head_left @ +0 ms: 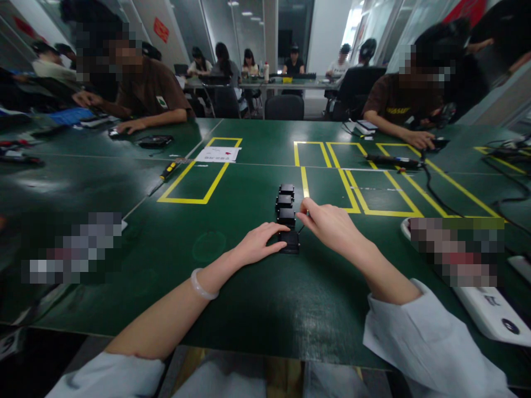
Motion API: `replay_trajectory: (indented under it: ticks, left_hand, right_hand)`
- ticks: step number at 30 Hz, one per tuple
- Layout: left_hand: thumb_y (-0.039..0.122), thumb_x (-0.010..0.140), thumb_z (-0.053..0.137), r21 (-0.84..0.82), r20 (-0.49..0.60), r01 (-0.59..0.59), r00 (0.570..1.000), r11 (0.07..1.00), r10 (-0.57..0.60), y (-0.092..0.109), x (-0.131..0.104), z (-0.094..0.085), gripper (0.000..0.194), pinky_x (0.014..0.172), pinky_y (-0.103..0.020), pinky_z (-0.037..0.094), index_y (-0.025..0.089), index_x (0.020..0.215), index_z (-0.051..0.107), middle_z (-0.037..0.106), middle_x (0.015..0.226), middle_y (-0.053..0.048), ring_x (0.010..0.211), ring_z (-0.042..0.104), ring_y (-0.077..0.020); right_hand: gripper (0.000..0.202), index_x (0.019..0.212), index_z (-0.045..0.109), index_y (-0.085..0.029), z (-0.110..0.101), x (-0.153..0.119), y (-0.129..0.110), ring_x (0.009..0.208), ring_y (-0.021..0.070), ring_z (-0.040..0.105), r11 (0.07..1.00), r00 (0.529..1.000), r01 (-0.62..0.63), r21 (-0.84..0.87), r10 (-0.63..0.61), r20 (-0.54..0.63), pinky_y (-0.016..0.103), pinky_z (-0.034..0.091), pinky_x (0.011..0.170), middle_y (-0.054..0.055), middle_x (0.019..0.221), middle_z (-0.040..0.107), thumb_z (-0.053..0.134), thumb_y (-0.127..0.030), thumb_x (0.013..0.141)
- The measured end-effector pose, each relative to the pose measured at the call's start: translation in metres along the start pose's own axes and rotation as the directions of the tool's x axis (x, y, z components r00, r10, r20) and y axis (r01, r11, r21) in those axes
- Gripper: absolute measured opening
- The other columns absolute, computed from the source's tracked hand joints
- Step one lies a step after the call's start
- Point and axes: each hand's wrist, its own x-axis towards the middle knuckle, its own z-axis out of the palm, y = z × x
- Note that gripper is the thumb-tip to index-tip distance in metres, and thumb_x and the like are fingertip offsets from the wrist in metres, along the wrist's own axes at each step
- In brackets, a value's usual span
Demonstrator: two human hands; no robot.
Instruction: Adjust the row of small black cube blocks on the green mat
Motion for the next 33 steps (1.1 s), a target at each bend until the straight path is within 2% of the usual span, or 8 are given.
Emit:
replay_trajectory:
  ticks: [7, 14, 22, 29, 33]
  left_hand:
    - [0.038, 0.093, 0.050, 0.003, -0.001, -0.003, 1.000, 1.000, 0.003, 0.0002, -0.0002, -0.0003, 0.034, 0.091, -0.035, 0.043, 0.026, 0.126, 0.050, 0.059, 0.119, -0.004, 0.107, 0.054, -0.0221]
    - [0.038, 0.093, 0.049, 0.009, 0.004, 0.001, 1.000, 1.000, -0.001, -0.0001, 0.0001, -0.0002, 0.035, 0.091, -0.035, 0.043, 0.026, 0.126, 0.049, 0.059, 0.119, -0.005, 0.106, 0.054, -0.0223]
    - [0.038, 0.093, 0.050, 0.007, -0.006, -0.004, 1.000, 1.000, 0.004, -0.0026, 0.0001, 0.0017, 0.035, 0.091, -0.034, 0.043, 0.027, 0.126, 0.049, 0.059, 0.119, -0.004, 0.107, 0.054, -0.0218]
    - [0.037, 0.093, 0.051, 0.008, -0.011, -0.008, 1.000, 1.000, 0.008, -0.0031, -0.0007, 0.0019, 0.035, 0.091, -0.034, 0.043, 0.027, 0.126, 0.049, 0.059, 0.118, -0.003, 0.106, 0.054, -0.0211]
    - [0.038, 0.093, 0.050, 0.008, -0.006, -0.003, 1.000, 1.000, 0.003, -0.0028, -0.0002, 0.0014, 0.035, 0.091, -0.034, 0.043, 0.027, 0.126, 0.049, 0.059, 0.118, -0.003, 0.106, 0.055, -0.0209]
  right_hand:
    - [0.019, 0.103, 0.049, -0.021, 0.0001, -0.0009, 0.0016, 0.062, 0.0152, 0.056, 0.999, 0.999, 0.031, 0.036, -0.030, -0.032, 0.026, 0.019, 0.050, 0.002, 0.077, 0.066, 0.036, -0.028, 0.091]
    - [0.023, 0.102, 0.049, -0.020, 0.0010, -0.0004, 0.0004, 0.063, 0.0164, 0.057, 0.999, 1.000, 0.012, 0.031, -0.011, -0.027, 0.025, 0.021, 0.051, 0.003, 0.074, 0.066, 0.035, -0.038, 0.094]
    - [0.018, 0.103, 0.048, -0.020, 0.0011, -0.0012, 0.0026, 0.064, 0.0148, 0.056, 0.998, 0.998, 0.042, 0.054, -0.040, -0.039, 0.026, 0.021, 0.051, 0.002, 0.078, 0.066, 0.037, -0.028, 0.091]
    - [0.023, 0.101, 0.049, -0.021, 0.0023, 0.0000, 0.0011, 0.062, 0.0153, 0.057, 0.999, 0.999, 0.016, 0.036, -0.015, -0.034, 0.025, 0.020, 0.051, 0.003, 0.074, 0.065, 0.034, -0.038, 0.094]
    - [0.021, 0.101, 0.049, -0.021, 0.0020, 0.0001, 0.0016, 0.061, 0.0153, 0.056, 1.000, 1.000, 0.015, 0.006, -0.014, -0.026, 0.025, 0.019, 0.050, 0.003, 0.073, 0.065, 0.034, -0.033, 0.094]
